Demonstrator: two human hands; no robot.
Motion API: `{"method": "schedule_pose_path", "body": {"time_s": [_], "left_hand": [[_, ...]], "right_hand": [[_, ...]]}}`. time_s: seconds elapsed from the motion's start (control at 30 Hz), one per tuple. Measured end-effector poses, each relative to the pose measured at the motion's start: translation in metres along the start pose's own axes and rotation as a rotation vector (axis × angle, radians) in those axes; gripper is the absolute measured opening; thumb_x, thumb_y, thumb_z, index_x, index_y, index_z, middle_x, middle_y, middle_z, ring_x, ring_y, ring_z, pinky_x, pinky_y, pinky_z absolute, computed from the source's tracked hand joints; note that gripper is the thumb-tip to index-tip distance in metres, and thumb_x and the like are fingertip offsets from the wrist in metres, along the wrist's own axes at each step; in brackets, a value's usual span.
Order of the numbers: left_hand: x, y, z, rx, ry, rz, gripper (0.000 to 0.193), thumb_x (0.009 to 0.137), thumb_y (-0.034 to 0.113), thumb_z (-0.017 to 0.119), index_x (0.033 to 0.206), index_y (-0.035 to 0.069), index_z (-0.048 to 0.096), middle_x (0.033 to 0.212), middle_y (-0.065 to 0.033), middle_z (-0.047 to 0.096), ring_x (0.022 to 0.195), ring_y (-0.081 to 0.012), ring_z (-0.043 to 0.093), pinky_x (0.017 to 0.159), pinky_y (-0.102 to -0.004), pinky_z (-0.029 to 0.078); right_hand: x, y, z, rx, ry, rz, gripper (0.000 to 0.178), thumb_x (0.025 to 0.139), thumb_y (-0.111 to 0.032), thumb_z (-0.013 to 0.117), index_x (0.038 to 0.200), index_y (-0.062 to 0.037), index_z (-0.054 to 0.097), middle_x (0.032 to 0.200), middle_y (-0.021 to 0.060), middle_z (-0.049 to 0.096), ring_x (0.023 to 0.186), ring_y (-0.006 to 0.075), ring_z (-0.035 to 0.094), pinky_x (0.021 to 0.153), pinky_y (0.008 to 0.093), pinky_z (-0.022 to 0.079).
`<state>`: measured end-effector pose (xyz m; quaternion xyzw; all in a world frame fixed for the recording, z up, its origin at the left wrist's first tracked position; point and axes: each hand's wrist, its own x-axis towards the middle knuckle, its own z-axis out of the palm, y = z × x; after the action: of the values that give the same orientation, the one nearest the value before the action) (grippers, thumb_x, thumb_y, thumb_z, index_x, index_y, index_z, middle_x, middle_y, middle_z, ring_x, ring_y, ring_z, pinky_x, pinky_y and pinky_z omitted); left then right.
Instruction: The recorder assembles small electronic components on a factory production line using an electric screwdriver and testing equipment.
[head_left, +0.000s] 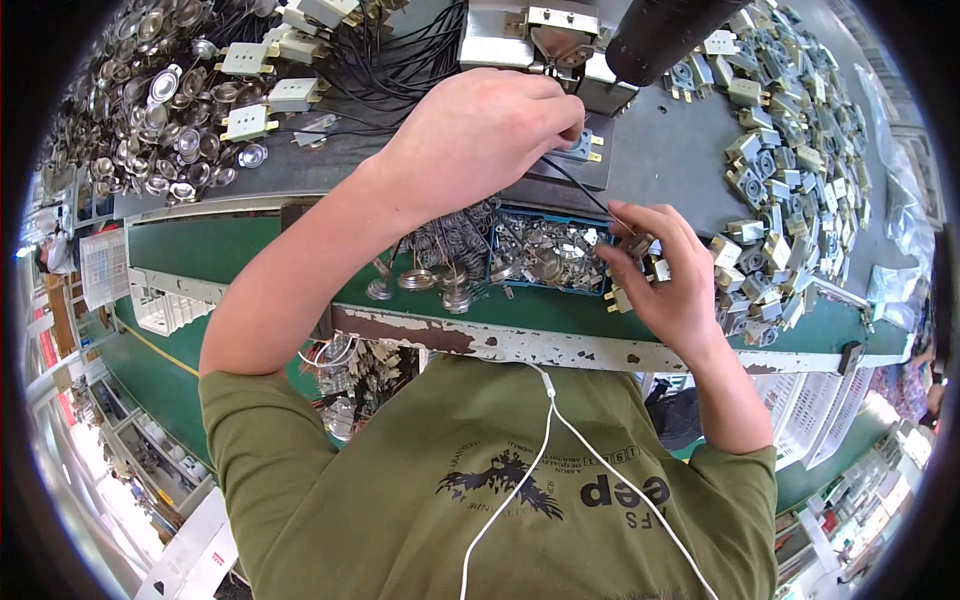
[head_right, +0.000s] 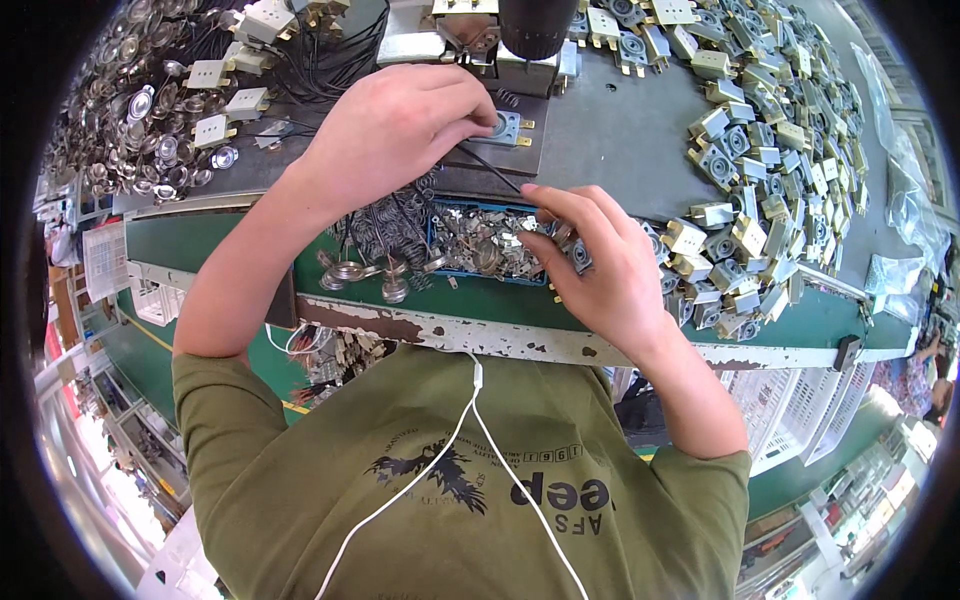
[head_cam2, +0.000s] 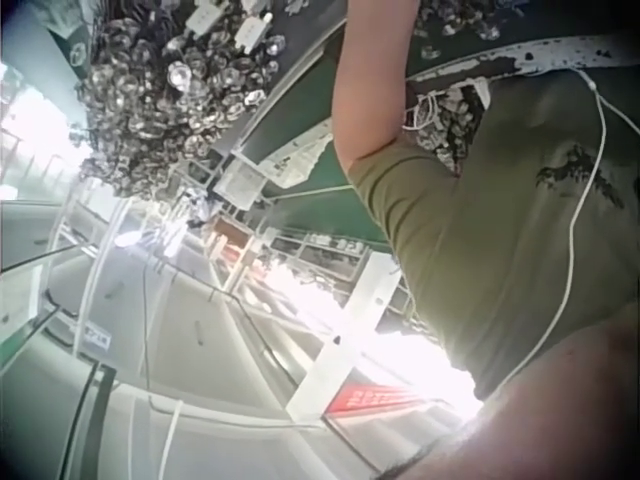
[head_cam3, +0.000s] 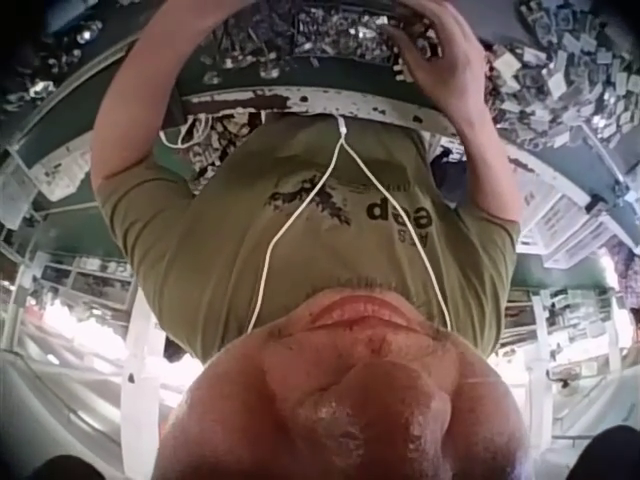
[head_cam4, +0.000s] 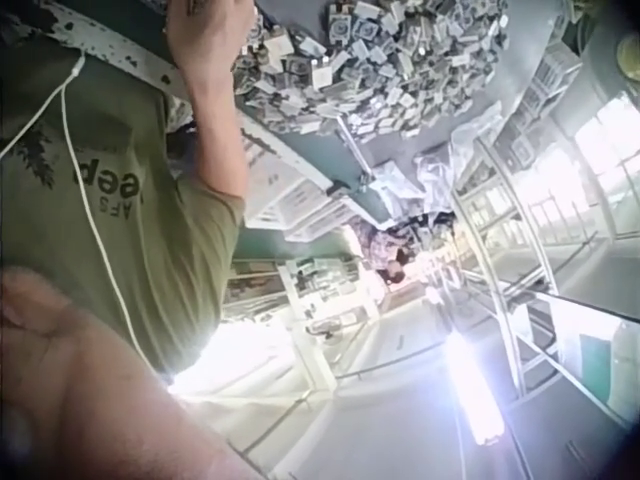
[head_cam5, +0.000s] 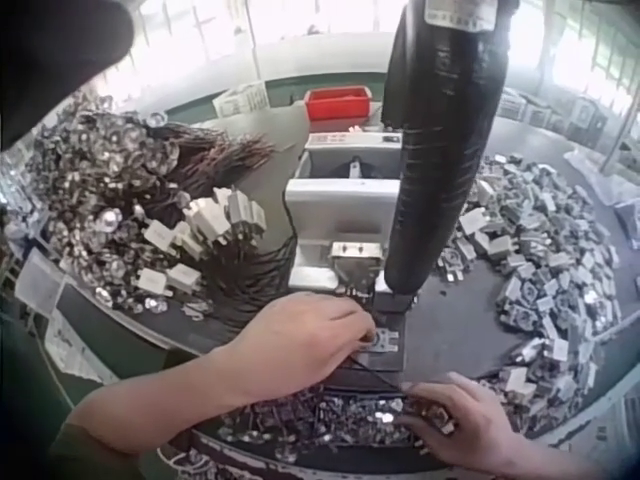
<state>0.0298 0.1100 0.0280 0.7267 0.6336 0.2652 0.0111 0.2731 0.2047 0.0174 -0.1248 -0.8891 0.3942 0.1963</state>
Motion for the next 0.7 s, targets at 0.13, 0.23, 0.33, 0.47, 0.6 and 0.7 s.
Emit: {"method": "schedule_pose_path", "body": {"time_s": [0.13,0.23,0.33,0.47,0.6,0.7], "left_hand": [[0.004,0.003,-0.002,0.009,-0.028,-0.023,0.009,0.090,0.017,0.067,0.094,0.009,0.068,0.086,-0.0062,0.067,0.085,-0.0268,0.069,0.074,-0.0397,0.055],[0.003,0.005,-0.005,0.041,-0.055,-0.027,0.011,0.091,0.018,0.067,0.095,0.009,0.068,0.088,-0.0063,0.067,0.087,-0.0266,0.069,0.075,-0.0396,0.055],[0.005,0.005,-0.007,0.050,-0.095,-0.032,0.013,0.091,0.020,0.067,0.096,0.008,0.067,0.090,-0.0064,0.066,0.088,-0.0268,0.069,0.075,-0.0396,0.055],[0.008,0.005,-0.014,0.023,-0.101,-0.015,0.015,0.092,0.022,0.067,0.096,0.008,0.067,0.091,-0.0065,0.066,0.088,-0.0269,0.068,0.075,-0.0396,0.055],[-0.004,0.014,-0.025,-0.094,-0.021,0.035,0.016,0.093,0.024,0.068,0.099,0.009,0.067,0.092,-0.0073,0.066,0.088,-0.0288,0.068,0.077,-0.0401,0.055],[-0.011,0.014,-0.028,-0.157,-0.179,0.046,0.015,0.095,0.022,0.064,0.100,0.008,0.067,0.091,-0.0111,0.068,0.089,-0.0313,0.067,0.079,-0.0418,0.055]], "right_hand": [[-0.002,0.005,-0.001,0.050,0.051,-0.079,0.048,0.077,0.011,0.080,0.121,-0.0012,0.063,0.103,0.0133,0.067,0.082,0.0203,0.068,0.073,0.0310,0.055],[-0.005,0.010,-0.001,0.065,0.084,-0.144,0.047,0.077,0.014,0.078,0.119,-0.0002,0.062,0.109,0.0157,0.067,0.085,0.0208,0.070,0.074,0.0313,0.058],[-0.004,0.010,-0.002,0.055,0.105,-0.191,0.046,0.077,0.016,0.077,0.118,0.0005,0.062,0.112,0.0166,0.067,0.087,0.0218,0.072,0.075,0.0318,0.060],[-0.002,0.012,-0.007,-0.082,0.128,-0.234,0.044,0.077,0.015,0.078,0.116,0.0014,0.063,0.116,0.0171,0.067,0.090,0.0228,0.074,0.076,0.0324,0.061],[0.002,0.002,-0.009,-0.076,0.141,-0.096,0.042,0.083,0.012,0.076,0.123,0.0031,0.063,0.111,0.0159,0.072,0.092,0.0211,0.074,0.081,0.0305,0.060],[0.011,-0.001,-0.019,0.062,-0.013,0.133,0.035,0.095,0.002,0.068,0.130,0.0051,0.059,0.112,0.0149,0.073,0.097,0.0186,0.073,0.089,0.0297,0.057]]}}
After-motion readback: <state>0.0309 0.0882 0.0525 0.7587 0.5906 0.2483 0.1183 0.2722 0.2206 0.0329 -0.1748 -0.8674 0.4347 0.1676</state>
